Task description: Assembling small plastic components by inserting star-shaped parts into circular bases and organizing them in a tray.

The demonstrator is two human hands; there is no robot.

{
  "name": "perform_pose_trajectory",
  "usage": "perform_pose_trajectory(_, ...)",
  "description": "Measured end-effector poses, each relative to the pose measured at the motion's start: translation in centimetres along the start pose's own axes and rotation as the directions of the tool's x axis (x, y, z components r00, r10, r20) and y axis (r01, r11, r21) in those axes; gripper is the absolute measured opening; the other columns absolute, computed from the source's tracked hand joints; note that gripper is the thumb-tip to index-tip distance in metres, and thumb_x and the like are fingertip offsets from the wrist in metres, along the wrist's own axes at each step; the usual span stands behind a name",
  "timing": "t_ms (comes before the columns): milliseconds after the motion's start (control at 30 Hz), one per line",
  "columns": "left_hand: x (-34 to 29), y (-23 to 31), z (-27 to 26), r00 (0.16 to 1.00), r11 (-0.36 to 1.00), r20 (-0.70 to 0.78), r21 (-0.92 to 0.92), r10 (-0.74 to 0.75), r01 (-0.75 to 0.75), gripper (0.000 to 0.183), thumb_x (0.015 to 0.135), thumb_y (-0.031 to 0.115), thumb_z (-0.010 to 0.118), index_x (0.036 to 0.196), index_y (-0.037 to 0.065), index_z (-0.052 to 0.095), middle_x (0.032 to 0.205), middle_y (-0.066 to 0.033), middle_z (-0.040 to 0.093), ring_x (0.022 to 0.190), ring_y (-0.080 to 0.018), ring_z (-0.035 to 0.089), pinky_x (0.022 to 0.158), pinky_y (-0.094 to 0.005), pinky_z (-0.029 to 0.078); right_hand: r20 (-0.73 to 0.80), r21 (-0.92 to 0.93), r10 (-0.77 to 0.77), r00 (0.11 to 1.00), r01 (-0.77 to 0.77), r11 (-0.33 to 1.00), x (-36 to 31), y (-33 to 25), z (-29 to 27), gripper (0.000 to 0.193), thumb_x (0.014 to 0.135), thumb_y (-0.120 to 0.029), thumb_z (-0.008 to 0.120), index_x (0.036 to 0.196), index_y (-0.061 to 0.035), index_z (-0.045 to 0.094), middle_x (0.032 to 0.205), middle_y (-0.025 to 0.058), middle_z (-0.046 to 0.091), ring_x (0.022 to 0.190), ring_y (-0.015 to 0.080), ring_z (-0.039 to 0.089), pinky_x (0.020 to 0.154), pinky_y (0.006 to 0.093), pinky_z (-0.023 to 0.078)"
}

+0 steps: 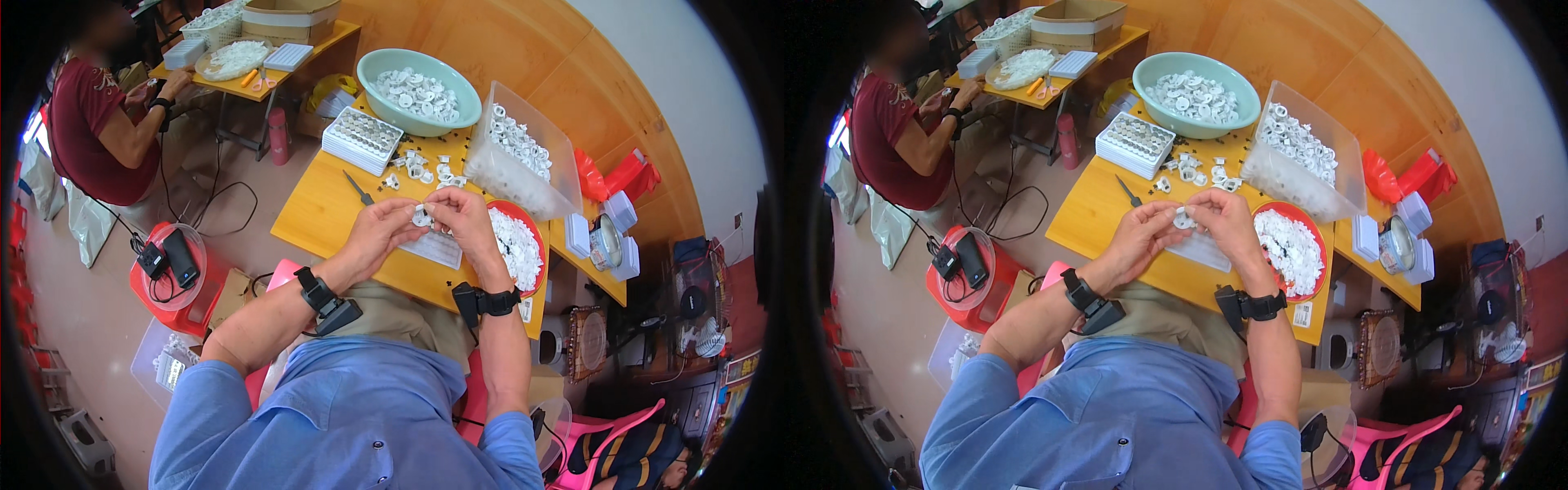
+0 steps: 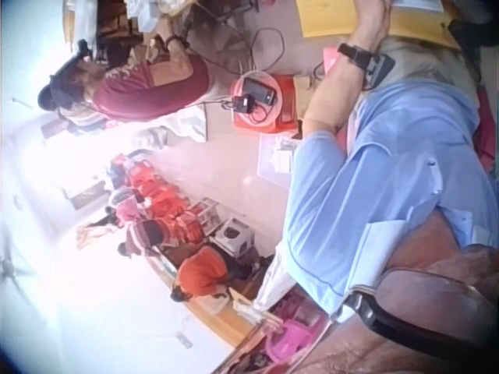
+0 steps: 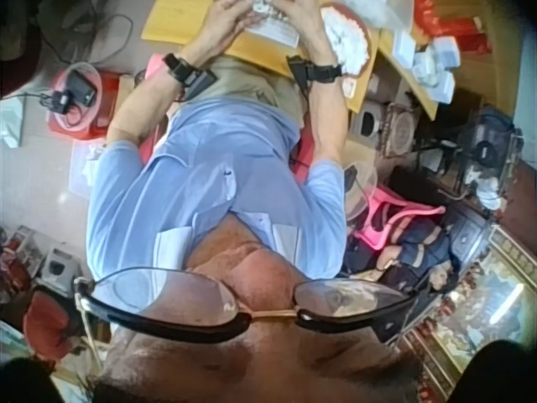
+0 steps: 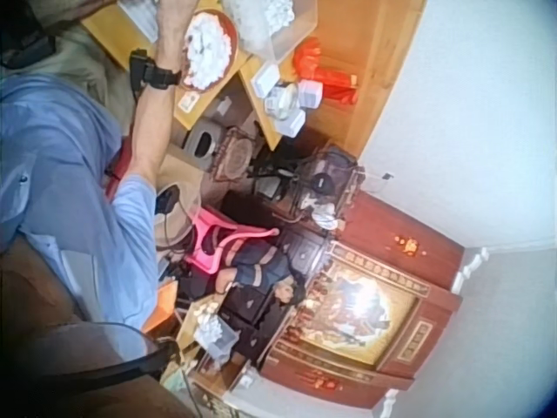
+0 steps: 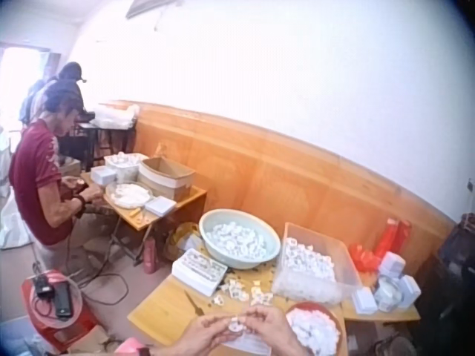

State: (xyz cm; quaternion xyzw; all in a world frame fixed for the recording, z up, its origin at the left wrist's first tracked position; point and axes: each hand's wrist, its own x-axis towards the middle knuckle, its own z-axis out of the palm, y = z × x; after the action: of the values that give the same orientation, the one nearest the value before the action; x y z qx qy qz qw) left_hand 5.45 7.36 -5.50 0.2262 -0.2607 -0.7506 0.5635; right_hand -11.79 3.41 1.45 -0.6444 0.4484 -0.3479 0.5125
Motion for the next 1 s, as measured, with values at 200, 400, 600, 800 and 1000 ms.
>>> perform_pose_trajectory(200,-0.3,0.3,0.5,0.997,0.995,0.057,-0.089,0.056,-0.051,0.023,0.098,0.008,0.057,0.119,0.0,0.055,0.113,-0.0098,0.063,0.107,-0.0184,0.063,0.093,-0.0332,0.054,-0.046,0.039,-0.062,0.997,0.064,0.997,-0.7,0.8,0.5,0.012,0.086,-0.006,0.068,0.096,0.001,0.067,0.082,0.0028,0.068,0.07,0.0069,0.059,0.065,0.0221,0.048)
perform_pose_trajectory(400,-0.5,0.6,0.5,0.994,0.997,0.112,-0.078,-0.014,0.023,0.016,0.097,0.008,0.058,0.112,0.002,0.056,0.108,-0.0077,0.063,0.106,-0.0175,0.063,0.094,-0.0361,0.054,-0.052,-0.039,-0.11,0.993,0.108,0.993,-1.2,0.6,0.1,0.014,0.086,-0.004,0.067,0.098,0.0015,0.069,0.085,0.0041,0.069,0.077,0.0078,0.062,0.071,0.0236,0.05)
perform_pose_trajectory(600,-0.2,-0.2,-0.1,0.989,0.994,0.101,-0.017,-0.106,0.108,0.014,0.096,0.008,0.059,0.108,0.001,0.056,0.107,-0.008,0.062,0.107,-0.0208,0.063,0.099,-0.0399,0.053,0.007,-0.164,-0.191,0.982,0.189,0.968,-1.6,0.8,0.2,0.018,0.087,-0.006,0.067,0.103,0.0015,0.07,0.086,0.0047,0.07,0.077,0.0082,0.063,0.07,0.0243,0.05)
perform_pose_trajectory(800,0.0,0.4,0.3,0.988,0.981,-0.042,-0.115,0.15,-0.154,0.025,0.098,0.006,0.054,0.12,-0.005,0.055,0.115,-0.0136,0.061,0.109,-0.0264,0.063,0.103,-0.0376,0.05,-0.137,-0.438,-0.35,0.927,0.261,0.86,-1.0,1.3,0.0,0.018,0.086,-0.005,0.064,0.103,-0.0035,0.071,0.086,0.0085,0.066,0.077,0.0195,0.064,0.069,0.0318,0.05)
perform_pose_trajectory(1000,0.5,1.4,-0.1,0.93,0.941,-0.24,-0.126,0.278,-0.314,0.03,0.099,0.005,0.051,0.125,-0.009,0.054,0.12,-0.0173,0.061,0.111,-0.0278,0.062,0.101,-0.0337,0.05,0.035,-0.758,-0.465,0.884,0.327,0.564,-1.7,3.5,1.5,0.02,0.084,-0.004,0.061,0.099,-0.0087,0.073,0.082,0.0116,0.057,0.077,0.0302,0.061,0.068,0.0398,0.049)
